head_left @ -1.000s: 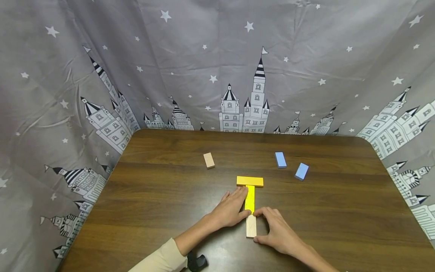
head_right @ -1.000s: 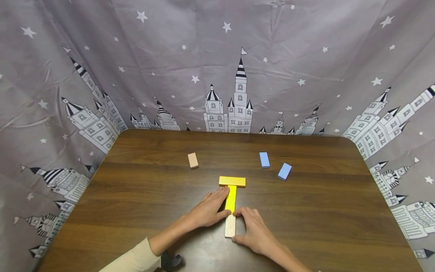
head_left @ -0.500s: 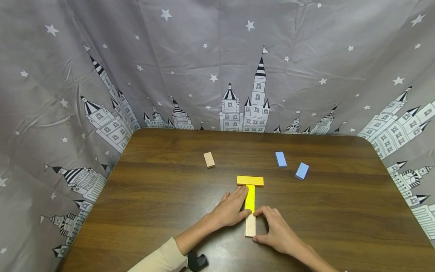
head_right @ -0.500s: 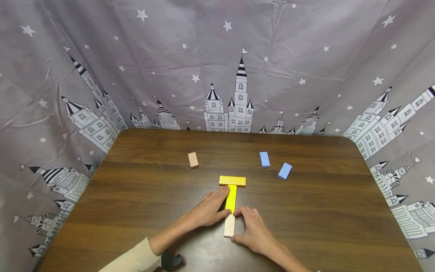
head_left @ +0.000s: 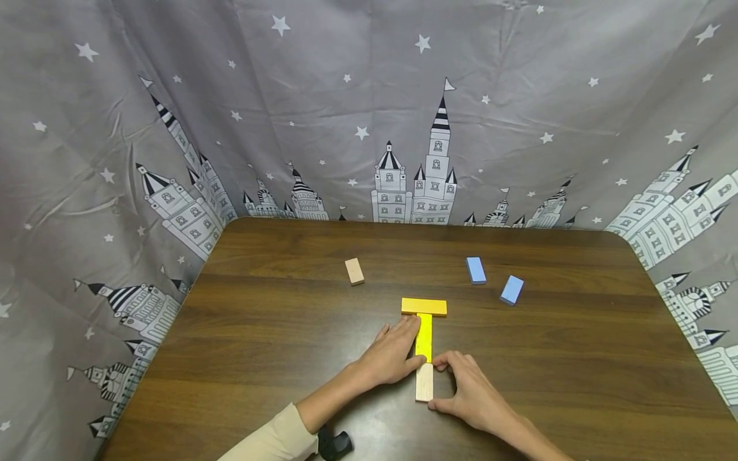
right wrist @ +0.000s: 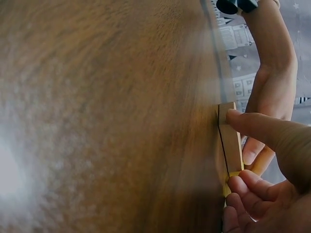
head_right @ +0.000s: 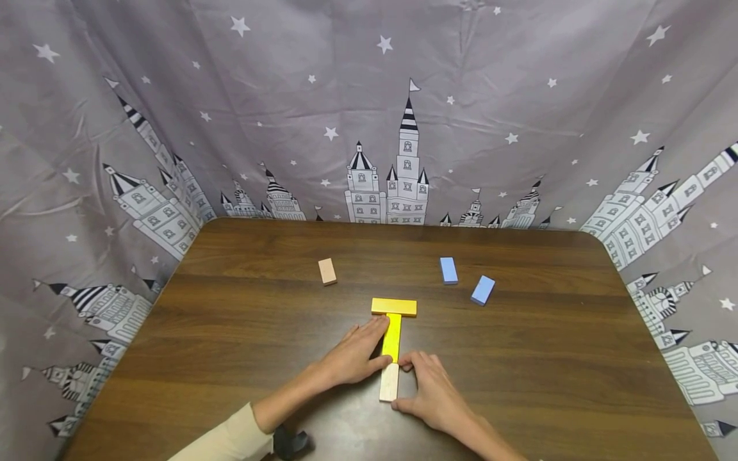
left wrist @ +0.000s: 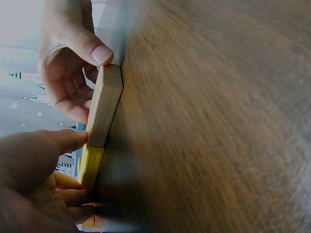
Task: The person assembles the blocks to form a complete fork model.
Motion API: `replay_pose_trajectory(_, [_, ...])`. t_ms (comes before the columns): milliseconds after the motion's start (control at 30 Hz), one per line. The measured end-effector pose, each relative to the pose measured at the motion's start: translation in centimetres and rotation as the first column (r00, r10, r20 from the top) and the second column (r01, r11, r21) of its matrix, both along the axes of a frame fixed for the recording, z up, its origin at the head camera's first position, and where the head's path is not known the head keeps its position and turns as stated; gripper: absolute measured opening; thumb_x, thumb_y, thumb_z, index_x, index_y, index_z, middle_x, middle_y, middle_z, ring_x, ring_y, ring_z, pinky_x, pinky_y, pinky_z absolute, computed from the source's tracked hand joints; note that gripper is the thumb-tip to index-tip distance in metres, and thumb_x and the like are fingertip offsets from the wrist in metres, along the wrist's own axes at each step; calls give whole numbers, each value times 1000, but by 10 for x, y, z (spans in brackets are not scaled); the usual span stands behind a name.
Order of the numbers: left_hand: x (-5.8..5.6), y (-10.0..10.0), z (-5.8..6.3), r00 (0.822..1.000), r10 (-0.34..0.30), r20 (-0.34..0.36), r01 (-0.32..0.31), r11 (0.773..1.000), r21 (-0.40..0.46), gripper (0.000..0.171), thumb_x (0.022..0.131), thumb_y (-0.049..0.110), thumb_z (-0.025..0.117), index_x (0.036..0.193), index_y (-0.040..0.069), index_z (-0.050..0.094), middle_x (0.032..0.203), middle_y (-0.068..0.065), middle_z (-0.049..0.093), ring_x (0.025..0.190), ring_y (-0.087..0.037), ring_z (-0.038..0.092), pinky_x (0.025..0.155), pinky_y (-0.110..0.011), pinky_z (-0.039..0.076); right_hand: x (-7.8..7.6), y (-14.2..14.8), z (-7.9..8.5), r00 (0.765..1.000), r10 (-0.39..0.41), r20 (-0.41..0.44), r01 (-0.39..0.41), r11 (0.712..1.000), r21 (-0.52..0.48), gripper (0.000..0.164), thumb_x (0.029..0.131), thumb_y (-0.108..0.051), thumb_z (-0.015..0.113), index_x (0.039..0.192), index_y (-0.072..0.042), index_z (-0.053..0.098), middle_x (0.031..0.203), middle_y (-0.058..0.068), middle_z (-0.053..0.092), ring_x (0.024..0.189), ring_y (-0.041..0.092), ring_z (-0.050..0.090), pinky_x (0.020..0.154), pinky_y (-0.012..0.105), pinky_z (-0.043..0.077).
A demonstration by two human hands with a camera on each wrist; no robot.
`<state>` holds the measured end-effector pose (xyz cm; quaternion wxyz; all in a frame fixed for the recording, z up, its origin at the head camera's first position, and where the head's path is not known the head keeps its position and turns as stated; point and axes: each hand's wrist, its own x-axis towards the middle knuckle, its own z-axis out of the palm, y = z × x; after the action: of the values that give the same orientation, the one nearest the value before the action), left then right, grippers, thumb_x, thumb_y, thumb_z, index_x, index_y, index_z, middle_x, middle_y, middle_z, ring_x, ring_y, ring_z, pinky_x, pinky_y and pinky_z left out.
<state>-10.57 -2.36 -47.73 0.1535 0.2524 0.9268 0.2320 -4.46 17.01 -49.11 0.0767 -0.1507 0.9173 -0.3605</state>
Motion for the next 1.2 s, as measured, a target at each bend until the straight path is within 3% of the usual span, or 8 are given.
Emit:
replay_pose_trajectory(500, [1, 0, 2, 1000, 5, 5, -5, 1000, 4, 72, 97, 29, 65, 153, -2, 33, 158, -16, 33, 147, -29, 27, 113, -57, 24, 0, -1, 1, 999, -3, 38, 3, 1000, 1, 59, 67, -27, 94, 111, -11, 59, 97, -8, 55, 95, 16, 49, 82, 35, 46])
replay_pose_trajectory(1000, [0, 0, 0, 1000, 7, 4, -7, 1000, -7, 72, 97, 30, 65, 154, -2, 32, 159, -15, 32, 147, -28, 27, 114, -57, 23, 0, 0, 1, 1000, 10, 20, -10, 1000, -9, 60, 67, -32, 94, 112, -12, 59, 95, -8, 53, 94, 15, 49, 82, 35, 46])
replay_pose_trajectory(1200, [0, 0, 1, 1000, 0, 5, 0, 1000, -12, 73, 97, 31, 64, 154, -2, 31, 159, -15, 31, 147, -28, 27, 114, -56, 23, -9, 20, 0, 1000, 5, 21, -3, 995, -97, 57, 75, -31, 89, 117, -6, 59, 97, -4, 56, 91, 14, 53, 81, 32, 48])
